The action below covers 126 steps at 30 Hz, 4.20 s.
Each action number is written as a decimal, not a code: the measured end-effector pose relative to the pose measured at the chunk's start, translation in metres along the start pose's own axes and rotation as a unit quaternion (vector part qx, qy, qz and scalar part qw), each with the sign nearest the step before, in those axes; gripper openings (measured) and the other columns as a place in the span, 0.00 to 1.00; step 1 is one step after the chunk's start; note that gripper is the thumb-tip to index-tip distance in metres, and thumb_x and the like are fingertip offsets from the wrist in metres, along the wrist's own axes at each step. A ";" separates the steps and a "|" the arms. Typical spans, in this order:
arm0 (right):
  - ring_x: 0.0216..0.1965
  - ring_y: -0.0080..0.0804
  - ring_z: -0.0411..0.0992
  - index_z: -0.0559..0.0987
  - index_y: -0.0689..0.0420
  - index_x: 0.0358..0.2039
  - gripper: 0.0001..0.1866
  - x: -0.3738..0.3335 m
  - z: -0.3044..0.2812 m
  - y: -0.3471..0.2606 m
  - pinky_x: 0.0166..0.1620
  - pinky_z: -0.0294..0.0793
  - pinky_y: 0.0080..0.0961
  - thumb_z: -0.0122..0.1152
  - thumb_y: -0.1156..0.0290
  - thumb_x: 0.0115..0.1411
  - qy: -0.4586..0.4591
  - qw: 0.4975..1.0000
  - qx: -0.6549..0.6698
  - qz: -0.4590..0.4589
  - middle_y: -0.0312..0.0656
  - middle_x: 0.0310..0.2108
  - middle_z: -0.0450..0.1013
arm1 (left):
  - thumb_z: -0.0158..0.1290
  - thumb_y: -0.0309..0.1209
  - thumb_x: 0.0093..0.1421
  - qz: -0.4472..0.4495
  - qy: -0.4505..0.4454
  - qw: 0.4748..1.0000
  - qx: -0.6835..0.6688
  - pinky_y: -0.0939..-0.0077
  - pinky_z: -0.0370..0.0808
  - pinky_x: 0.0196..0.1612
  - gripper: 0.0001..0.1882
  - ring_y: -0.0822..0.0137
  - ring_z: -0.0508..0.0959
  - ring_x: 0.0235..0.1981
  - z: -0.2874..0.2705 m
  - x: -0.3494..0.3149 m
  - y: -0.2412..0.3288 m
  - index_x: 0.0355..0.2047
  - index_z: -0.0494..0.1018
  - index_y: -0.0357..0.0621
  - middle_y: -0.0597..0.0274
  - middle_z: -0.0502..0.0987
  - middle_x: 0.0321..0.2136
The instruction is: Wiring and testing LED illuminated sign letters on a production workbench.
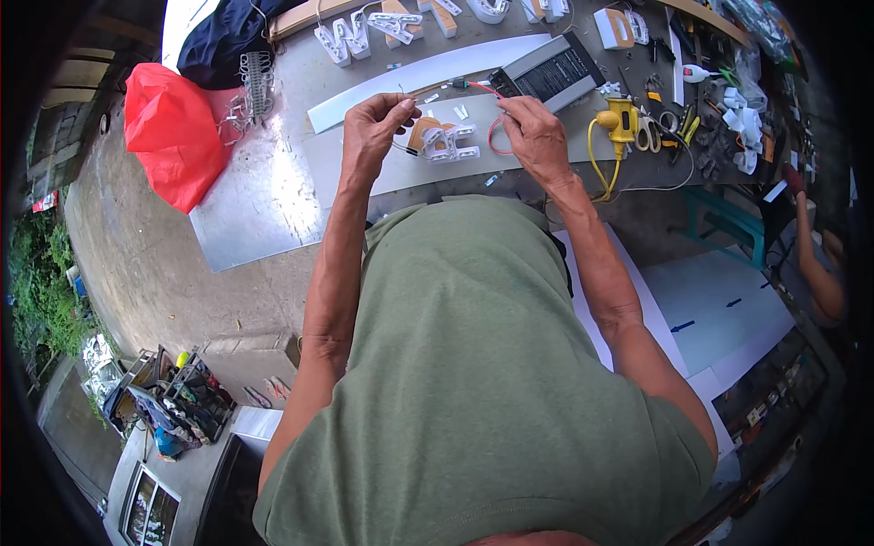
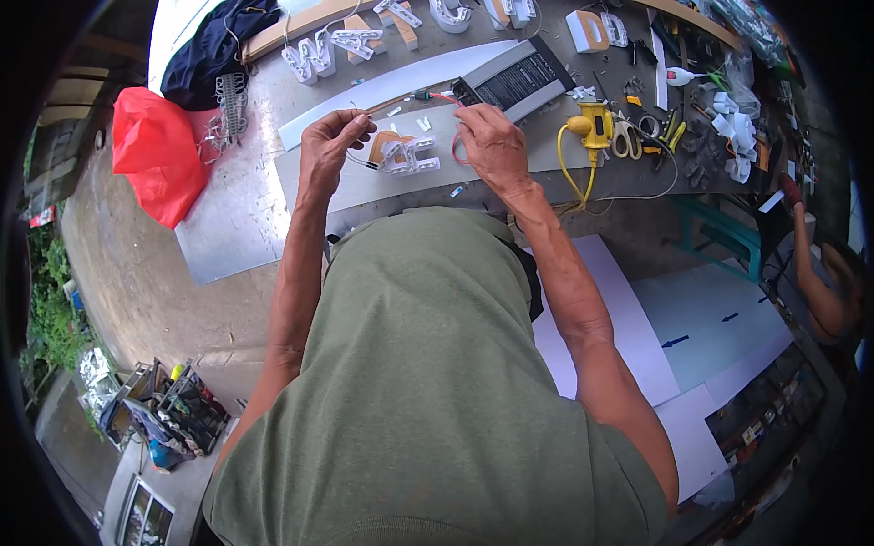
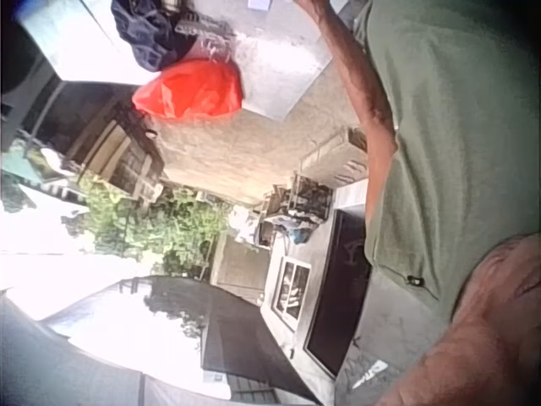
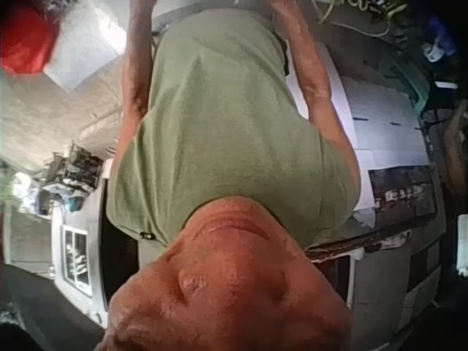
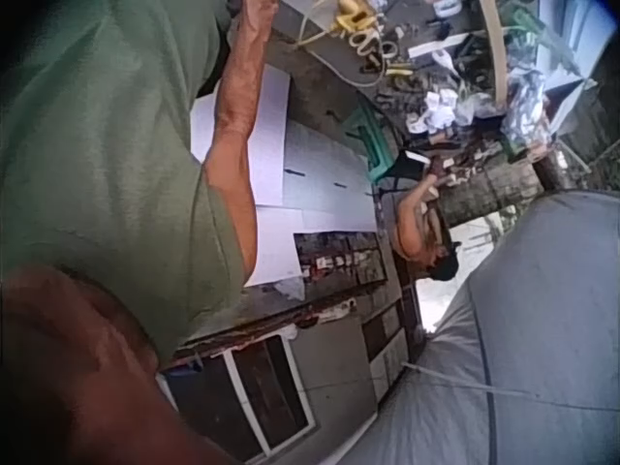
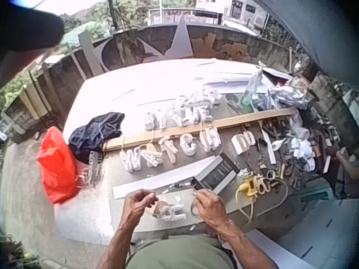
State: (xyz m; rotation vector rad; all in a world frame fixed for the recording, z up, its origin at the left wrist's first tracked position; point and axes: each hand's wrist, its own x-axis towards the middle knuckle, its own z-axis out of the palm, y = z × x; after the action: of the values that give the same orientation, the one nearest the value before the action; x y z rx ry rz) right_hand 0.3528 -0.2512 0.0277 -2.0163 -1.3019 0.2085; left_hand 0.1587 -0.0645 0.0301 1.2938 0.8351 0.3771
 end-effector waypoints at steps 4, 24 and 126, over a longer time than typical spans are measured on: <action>0.39 0.45 0.79 0.77 0.57 0.41 0.09 0.027 0.037 -0.001 0.40 0.80 0.38 0.59 0.75 0.59 -0.020 0.999 -0.028 -0.041 0.44 0.41 0.76 | 0.61 0.34 0.63 -0.007 0.005 1.000 -0.006 0.78 0.75 0.34 0.14 0.73 0.79 0.28 0.001 -0.003 0.002 0.41 0.80 0.33 0.56 0.83 0.30; 0.21 0.20 0.72 0.83 0.59 0.43 0.11 0.027 0.002 -0.032 0.26 0.73 0.20 0.66 0.73 0.59 -0.059 0.984 0.137 0.094 0.38 0.35 0.80 | 0.63 0.33 0.61 0.018 0.027 0.999 -0.009 0.78 0.75 0.36 0.13 0.73 0.80 0.30 0.011 -0.007 0.012 0.39 0.81 0.33 0.57 0.83 0.28; 0.36 0.40 0.79 0.78 0.47 0.52 0.18 0.027 0.004 0.003 0.41 0.79 0.36 0.63 0.67 0.61 -0.068 0.997 0.009 0.032 0.40 0.40 0.79 | 0.63 0.37 0.62 -0.011 -0.053 0.997 0.049 0.74 0.77 0.40 0.17 0.70 0.80 0.33 0.013 0.000 0.004 0.40 0.81 0.33 0.56 0.84 0.31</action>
State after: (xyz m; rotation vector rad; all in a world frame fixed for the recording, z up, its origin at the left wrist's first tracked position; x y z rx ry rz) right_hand 0.3660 -0.2272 0.0288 -2.0597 -1.3156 0.3927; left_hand 0.1689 -0.0718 0.0343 1.3823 0.7851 0.2504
